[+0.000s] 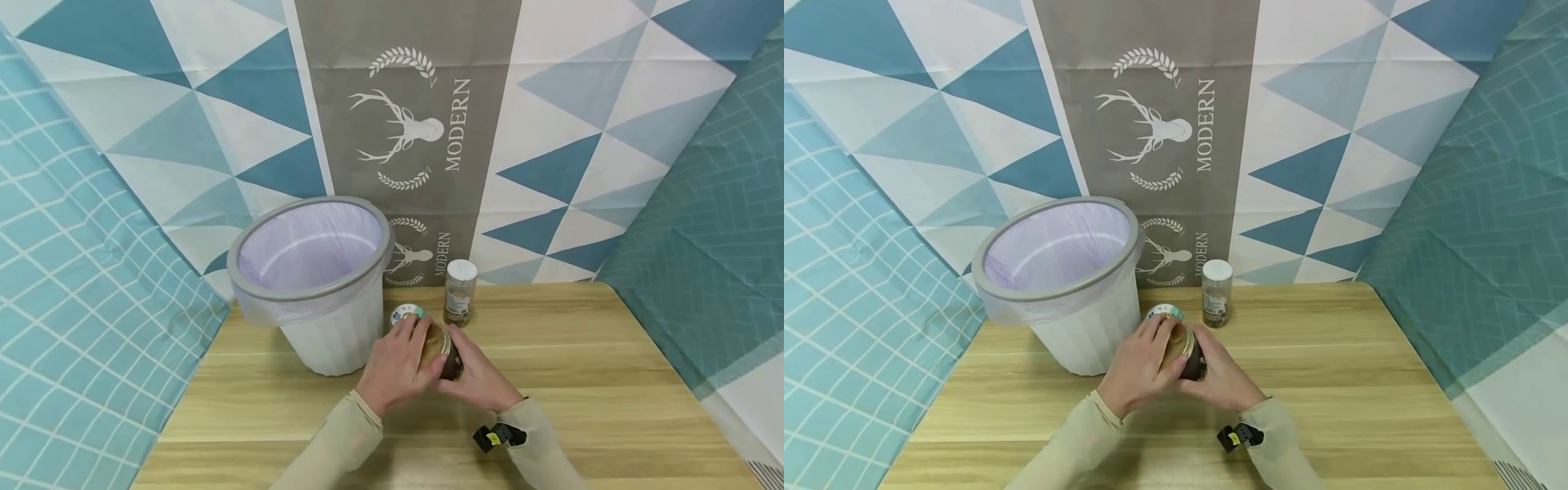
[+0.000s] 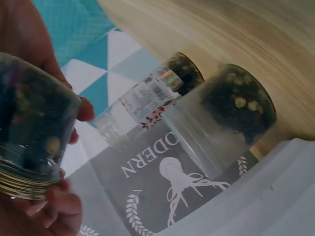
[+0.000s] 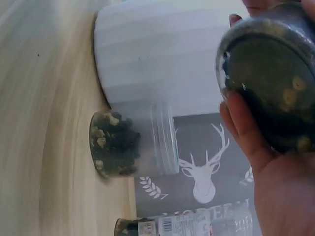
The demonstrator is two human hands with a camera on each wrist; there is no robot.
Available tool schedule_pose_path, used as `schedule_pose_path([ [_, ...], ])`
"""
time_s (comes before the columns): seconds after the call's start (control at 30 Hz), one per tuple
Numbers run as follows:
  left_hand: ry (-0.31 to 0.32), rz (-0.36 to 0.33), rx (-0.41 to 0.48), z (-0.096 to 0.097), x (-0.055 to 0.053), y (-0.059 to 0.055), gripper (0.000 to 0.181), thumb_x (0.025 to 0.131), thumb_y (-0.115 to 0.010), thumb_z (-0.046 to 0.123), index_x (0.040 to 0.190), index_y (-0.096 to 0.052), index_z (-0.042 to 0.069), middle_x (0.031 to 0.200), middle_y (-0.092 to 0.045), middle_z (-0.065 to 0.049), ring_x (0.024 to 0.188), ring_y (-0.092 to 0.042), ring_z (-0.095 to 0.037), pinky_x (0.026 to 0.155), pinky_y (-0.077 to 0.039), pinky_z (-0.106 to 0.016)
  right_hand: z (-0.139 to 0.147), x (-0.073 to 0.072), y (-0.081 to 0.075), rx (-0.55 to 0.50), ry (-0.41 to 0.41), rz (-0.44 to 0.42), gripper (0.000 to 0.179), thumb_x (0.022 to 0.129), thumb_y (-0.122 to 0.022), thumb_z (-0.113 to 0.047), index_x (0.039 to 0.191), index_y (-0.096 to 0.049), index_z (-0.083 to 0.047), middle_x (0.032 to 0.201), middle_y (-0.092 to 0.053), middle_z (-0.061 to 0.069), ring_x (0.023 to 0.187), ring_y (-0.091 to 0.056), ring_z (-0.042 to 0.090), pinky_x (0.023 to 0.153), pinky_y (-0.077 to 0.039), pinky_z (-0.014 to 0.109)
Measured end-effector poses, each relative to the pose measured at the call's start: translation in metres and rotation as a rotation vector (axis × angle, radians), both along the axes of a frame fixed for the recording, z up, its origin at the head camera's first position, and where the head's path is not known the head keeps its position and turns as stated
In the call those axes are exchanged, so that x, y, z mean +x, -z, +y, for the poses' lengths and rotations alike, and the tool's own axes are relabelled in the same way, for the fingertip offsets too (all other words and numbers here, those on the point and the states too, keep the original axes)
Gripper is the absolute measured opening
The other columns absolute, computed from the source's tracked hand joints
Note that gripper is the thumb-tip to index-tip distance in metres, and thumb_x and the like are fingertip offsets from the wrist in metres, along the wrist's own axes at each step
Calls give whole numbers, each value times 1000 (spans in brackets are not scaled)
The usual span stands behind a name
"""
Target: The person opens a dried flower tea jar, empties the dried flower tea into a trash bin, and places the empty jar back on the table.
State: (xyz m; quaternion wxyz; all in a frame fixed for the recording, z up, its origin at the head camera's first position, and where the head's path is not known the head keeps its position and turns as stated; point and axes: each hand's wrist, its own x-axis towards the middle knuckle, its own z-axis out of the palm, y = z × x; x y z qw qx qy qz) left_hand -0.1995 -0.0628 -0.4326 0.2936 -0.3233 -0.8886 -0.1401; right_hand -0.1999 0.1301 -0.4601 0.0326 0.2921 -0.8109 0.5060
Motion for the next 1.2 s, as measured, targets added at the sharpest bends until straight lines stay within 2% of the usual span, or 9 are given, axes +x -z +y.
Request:
schedule_pose_path([
  [0.17,-10,-86,12,0,-2,-2,65,106,-34,58,131,-58,4,118,-62,-11,101,-66,-24,71,-62,-39,-9,-3,-2,27,43,-27,91,78,-91,-30,152,-43,-12,145,-57,9,125,-61,27,100,-56,42],
  [0.37,-70,-38,13,7,-1,2,56,104,-40,52,122,-61,3,106,-59,-10,84,-61,-23,58,-57,-37,-13,-4,3,-12,65,-46,90,73,-90,-18,150,-45,-8,141,-60,12,119,-64,29,95,-58,38],
  [0.53,-103,20,43,14,1,3,62,106,-32,52,124,-62,1,109,-61,-14,86,-63,-25,56,-58,-38,-14,-2,5,-7,132,17,92,69,-93,-19,148,-48,-7,139,-62,13,121,-64,31,98,-58,46],
  [0.67,-162,26,85,21,1,1,55,105,-38,49,118,-62,0,104,-61,-15,78,-62,-26,54,-55,-38,-19,-4,8,17,216,158,88,69,-92,-17,144,-50,-2,133,-63,15,117,-66,32,95,-58,51],
  [0.77,-217,-37,109,23,-2,-2,51,103,-43,50,112,-59,2,98,-58,-13,70,-58,-24,51,-52,-36,-22,-8,10,50,267,240,85,70,-91,-19,142,-51,0,130,-63,16,115,-66,33,94,-57,52],
  [0.87,-242,-134,94,21,-2,-6,60,102,-44,58,116,-59,2,99,-58,-12,71,-60,-24,51,-51,-36,-23,-10,11,54,272,220,85,69,-92,-22,141,-51,-1,130,-64,15,114,-66,32,93,-57,53],
  [0.97,-216,-232,64,16,1,-10,72,101,-43,66,134,-57,3,113,-62,-14,87,-67,-26,56,-55,-38,-19,-9,10,39,267,156,89,66,-95,-23,140,-51,-4,131,-64,14,114,-66,31,93,-57,53],
  [1.07,-163,-311,44,9,5,-15,78,100,-42,69,154,-46,13,135,-61,-12,112,-67,-30,64,-59,-43,-15,-8,7,37,272,114,93,64,-97,-25,141,-50,-7,133,-63,14,116,-66,33,95,-56,55],
  [1.2,-92,-348,49,-2,6,-16,73,101,-44,65,160,-41,23,150,-55,-2,130,-60,-27,74,-60,-47,-14,-7,4,35,269,101,95,63,-97,-28,142,-49,-8,134,-63,14,118,-65,34,95,-56,56],
])
